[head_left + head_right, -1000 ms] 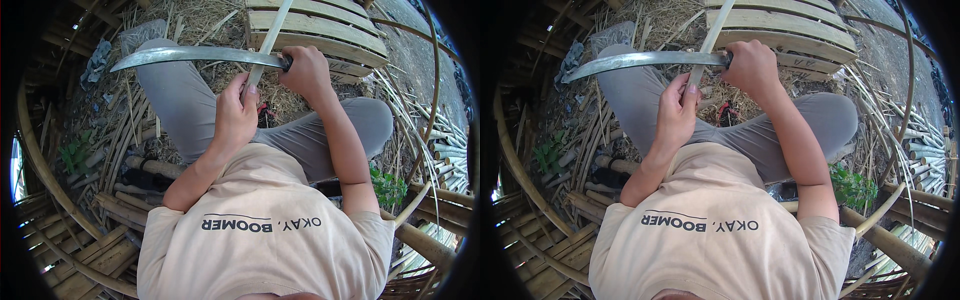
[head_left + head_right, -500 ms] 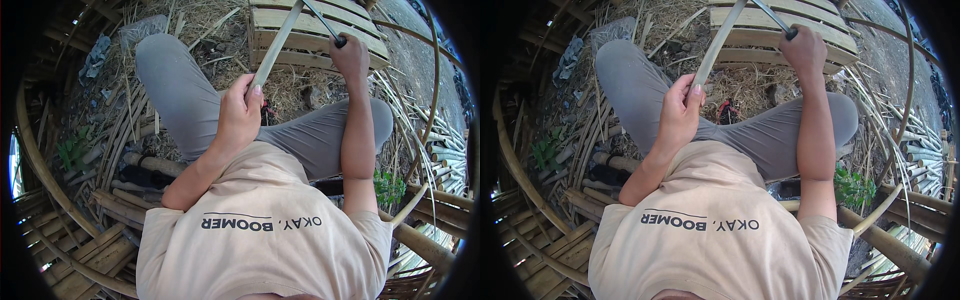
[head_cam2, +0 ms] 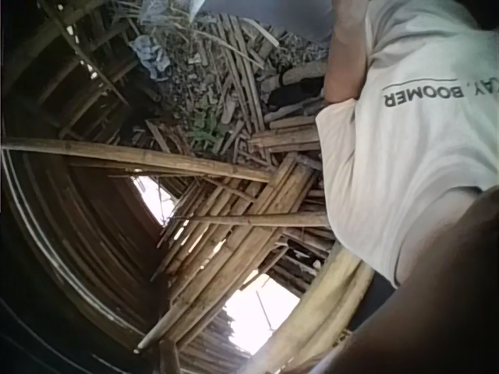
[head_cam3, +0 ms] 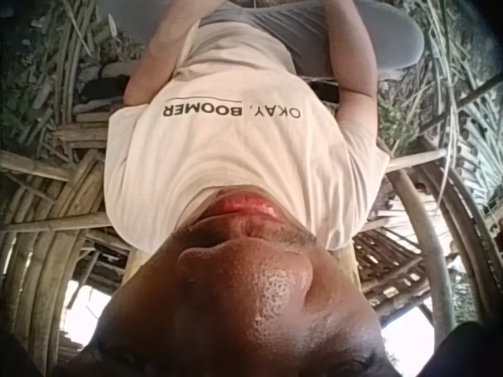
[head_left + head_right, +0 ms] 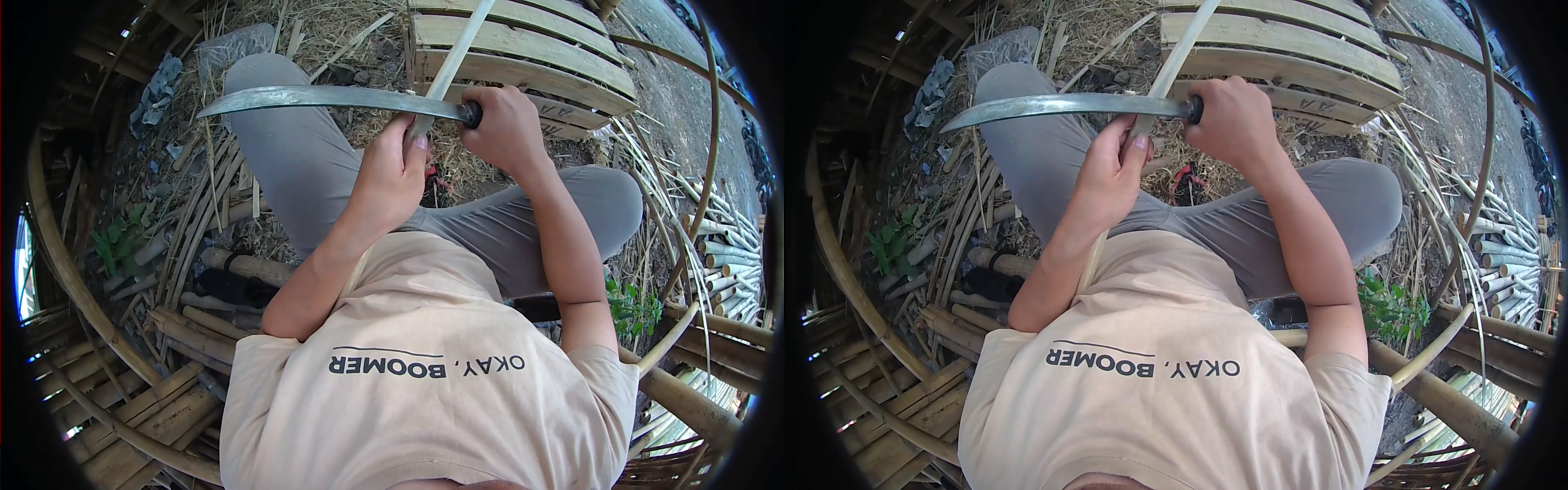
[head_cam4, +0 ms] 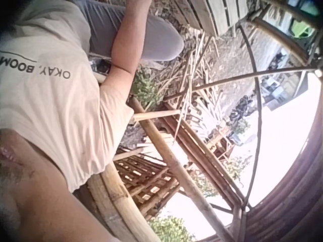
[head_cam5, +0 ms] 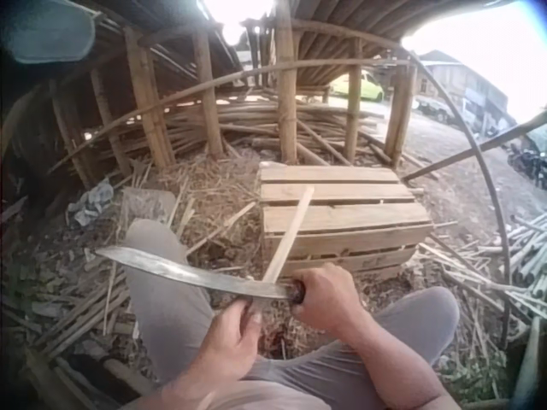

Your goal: The person thins a bamboo strip by pulling a curved knife along its length to remove shavings while sitting.

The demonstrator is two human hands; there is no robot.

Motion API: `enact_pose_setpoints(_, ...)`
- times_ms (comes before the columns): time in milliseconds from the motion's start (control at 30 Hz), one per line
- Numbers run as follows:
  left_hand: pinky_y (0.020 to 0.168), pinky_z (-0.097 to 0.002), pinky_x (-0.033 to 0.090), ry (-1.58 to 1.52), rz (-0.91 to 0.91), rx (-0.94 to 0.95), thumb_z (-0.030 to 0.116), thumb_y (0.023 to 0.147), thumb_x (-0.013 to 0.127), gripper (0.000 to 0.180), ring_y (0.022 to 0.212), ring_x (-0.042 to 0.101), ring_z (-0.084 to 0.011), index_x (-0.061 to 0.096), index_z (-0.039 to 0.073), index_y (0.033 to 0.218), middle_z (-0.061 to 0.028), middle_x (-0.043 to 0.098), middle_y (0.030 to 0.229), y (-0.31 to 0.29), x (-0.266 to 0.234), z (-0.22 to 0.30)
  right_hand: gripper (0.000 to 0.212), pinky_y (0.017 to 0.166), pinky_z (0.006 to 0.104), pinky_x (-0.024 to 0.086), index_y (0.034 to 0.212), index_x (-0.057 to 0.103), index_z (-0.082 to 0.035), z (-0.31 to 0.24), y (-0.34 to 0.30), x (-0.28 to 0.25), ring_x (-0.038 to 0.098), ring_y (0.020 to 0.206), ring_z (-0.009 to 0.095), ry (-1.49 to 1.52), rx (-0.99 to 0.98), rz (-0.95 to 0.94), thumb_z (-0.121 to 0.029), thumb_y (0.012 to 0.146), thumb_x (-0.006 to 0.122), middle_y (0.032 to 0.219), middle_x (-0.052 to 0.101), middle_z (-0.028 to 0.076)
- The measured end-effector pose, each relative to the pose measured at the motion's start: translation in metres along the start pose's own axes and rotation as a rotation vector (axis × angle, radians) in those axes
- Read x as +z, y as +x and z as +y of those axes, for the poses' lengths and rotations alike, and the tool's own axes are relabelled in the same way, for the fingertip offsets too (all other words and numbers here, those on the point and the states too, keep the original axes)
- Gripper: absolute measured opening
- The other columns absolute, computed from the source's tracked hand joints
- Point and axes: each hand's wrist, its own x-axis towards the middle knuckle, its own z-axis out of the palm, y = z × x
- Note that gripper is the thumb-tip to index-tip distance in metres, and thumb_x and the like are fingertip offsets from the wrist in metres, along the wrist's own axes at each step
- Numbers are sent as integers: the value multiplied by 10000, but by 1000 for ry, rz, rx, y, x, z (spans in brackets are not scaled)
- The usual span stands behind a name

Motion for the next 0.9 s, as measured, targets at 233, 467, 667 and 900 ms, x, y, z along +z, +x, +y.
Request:
enact_pose_setpoints(233, 619, -286, 459, 151, 62, -21, 63, 1001, 477, 291, 672, 525, -99, 554, -32, 1265, -67, 605, 796, -9, -1, 22, 209, 758, 481, 524, 857, 724, -81, -3, 3, 7, 653, 793, 384, 2, 39, 114, -194, 682, 697, 782, 687, 169)
enact_pose_setpoints(467, 604, -431, 484, 151, 96, 62, 52, 965, 474, 270, 624, 641, -319, 552, -56, 1200, -172, 628, 727, -9, -1, 26, 170, 698, 473, 517, 816, 701, -77, -2, 10, 3, 647, 768, 387, -5, 37, 146, -208, 708, 703, 749, 674, 163)
enact_pose_setpoints(667, 600, -426, 470, 175, 120, 69, 51, 970, 475, 262, 621, 631, -332, 557, -51, 1197, -179, 616, 721, -11, -4, 33, 177, 704, 478, 517, 847, 714, -79, 9, 18, -2, 644, 743, 400, -16, 6, 224, -219, 741, 684, 712, 659, 174)
enact_pose_setpoints(900, 603, -238, 419, 83, 2, -39, 60, 1009, 477, 247, 666, 480, -66, 562, -33, 1222, -24, 552, 761, -19, 1, 27, 296, 776, 451, 549, 951, 762, -77, 83, 39, -16, 680, 782, 396, -89, 324, 390, -308, 799, 657, 784, 700, 191)
